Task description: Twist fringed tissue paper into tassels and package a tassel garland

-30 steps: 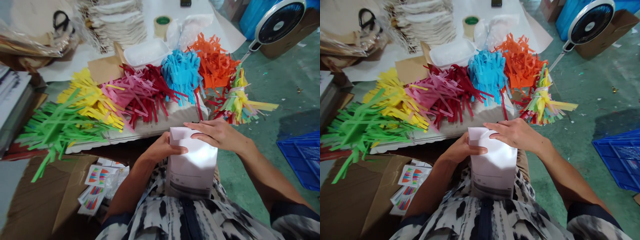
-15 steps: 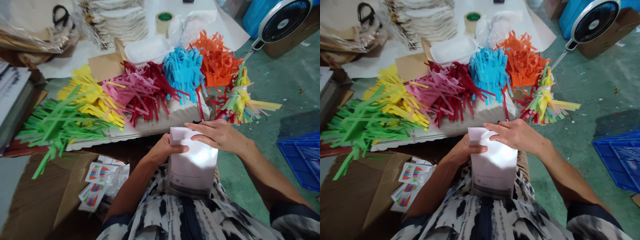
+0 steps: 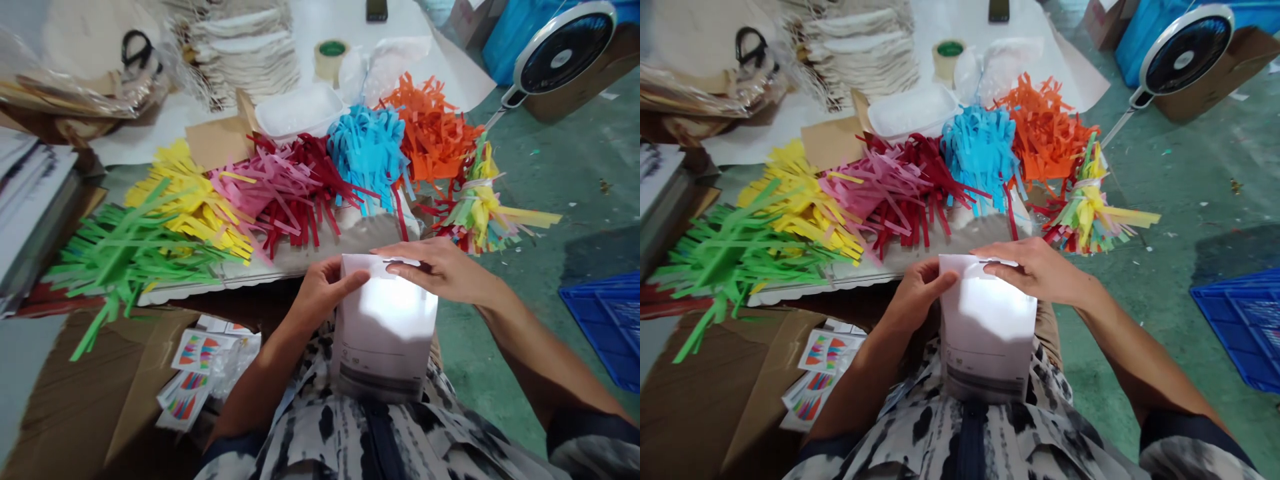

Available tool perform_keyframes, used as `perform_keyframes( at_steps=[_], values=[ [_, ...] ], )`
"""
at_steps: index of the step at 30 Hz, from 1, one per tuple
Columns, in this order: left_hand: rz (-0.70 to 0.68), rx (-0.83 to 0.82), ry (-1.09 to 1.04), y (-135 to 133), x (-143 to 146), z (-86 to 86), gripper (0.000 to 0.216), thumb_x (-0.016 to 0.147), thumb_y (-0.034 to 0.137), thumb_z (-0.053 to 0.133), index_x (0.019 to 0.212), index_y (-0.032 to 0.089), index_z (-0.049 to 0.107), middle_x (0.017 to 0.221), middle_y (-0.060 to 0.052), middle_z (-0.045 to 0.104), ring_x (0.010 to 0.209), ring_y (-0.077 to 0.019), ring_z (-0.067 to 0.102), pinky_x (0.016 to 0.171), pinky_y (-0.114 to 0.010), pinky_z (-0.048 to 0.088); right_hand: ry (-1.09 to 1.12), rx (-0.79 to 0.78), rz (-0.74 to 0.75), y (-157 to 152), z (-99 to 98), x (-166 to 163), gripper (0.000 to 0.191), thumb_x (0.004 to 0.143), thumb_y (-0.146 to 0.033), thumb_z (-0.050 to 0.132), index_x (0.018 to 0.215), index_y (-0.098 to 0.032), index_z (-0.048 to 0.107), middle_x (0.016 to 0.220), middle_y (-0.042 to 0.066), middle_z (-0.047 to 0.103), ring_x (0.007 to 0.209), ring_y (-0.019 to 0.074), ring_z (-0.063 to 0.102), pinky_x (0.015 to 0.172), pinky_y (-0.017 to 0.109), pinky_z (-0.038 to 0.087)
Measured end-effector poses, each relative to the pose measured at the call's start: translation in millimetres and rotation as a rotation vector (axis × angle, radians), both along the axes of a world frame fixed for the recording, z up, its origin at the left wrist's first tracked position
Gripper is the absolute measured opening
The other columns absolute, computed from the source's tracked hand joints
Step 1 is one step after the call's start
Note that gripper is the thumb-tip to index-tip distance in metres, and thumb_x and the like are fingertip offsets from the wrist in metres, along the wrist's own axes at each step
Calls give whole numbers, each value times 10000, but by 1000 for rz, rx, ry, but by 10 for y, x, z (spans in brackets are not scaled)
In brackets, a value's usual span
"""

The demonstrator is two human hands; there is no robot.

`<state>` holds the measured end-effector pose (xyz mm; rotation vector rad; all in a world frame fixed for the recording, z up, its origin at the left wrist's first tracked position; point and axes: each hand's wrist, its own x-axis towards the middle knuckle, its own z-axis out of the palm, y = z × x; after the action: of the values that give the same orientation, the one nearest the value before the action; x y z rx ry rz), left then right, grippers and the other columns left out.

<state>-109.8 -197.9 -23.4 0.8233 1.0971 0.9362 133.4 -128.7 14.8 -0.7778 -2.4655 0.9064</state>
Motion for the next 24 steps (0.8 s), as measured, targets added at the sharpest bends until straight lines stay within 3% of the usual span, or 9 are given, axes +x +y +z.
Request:
perform_keyframes(
  at_steps=[6, 10, 15, 19, 24],
  values=[
    [19, 44, 64, 43, -7, 73, 460, 802, 585, 856, 855, 131, 810, 750, -23, 717, 624, -116, 553, 569, -223, 396, -8, -275, -52, 63, -26, 56, 446, 1017, -452, 689, 1419, -260, 699, 1210, 58, 810, 848, 151, 754, 678, 235, 566],
    [77, 107, 118, 41, -73, 40, 437, 828, 571, 840, 876, 136, 836, 742, -14, 709, 644, -118, 541, 583, -225, 387, -23, -410, -88, 121, 21, 110, 384, 984, -496, 714, 1260, -240, 790, 1084, 48, 829, 895, 185, 779, 726, 259, 610],
    [5, 109, 7, 50, -311, -8, 469, 856, 587, 815, 975, 136, 862, 820, -48, 758, 702, -137, 597, 655, -237, 442, 29, -442, -112, 121, 29, 34, 365, 1004, -488, 683, 1260, -253, 794, 1131, 57, 830, 954, 214, 798, 749, 276, 636],
    [15, 21, -119, 0, -476, -17, 556, 839, 655, 802, 1011, 130, 863, 812, -79, 769, 715, -159, 638, 679, -250, 468, 107, -473, -175, 87, -65, -82, 268, 1000, -476, 681, 1120, -286, 827, 949, 34, 833, 809, 230, 790, 654, 307, 637],
    [247, 122, -81, -4, -530, 92, 510, 840, 597, 829, 1126, 175, 849, 933, -78, 797, 744, -141, 635, 673, -232, 441, 123, -292, -305, 118, -29, -314, 250, 922, -515, 750, 1123, -395, 839, 931, 34, 824, 764, 316, 763, 569, 409, 619]
  ],
)
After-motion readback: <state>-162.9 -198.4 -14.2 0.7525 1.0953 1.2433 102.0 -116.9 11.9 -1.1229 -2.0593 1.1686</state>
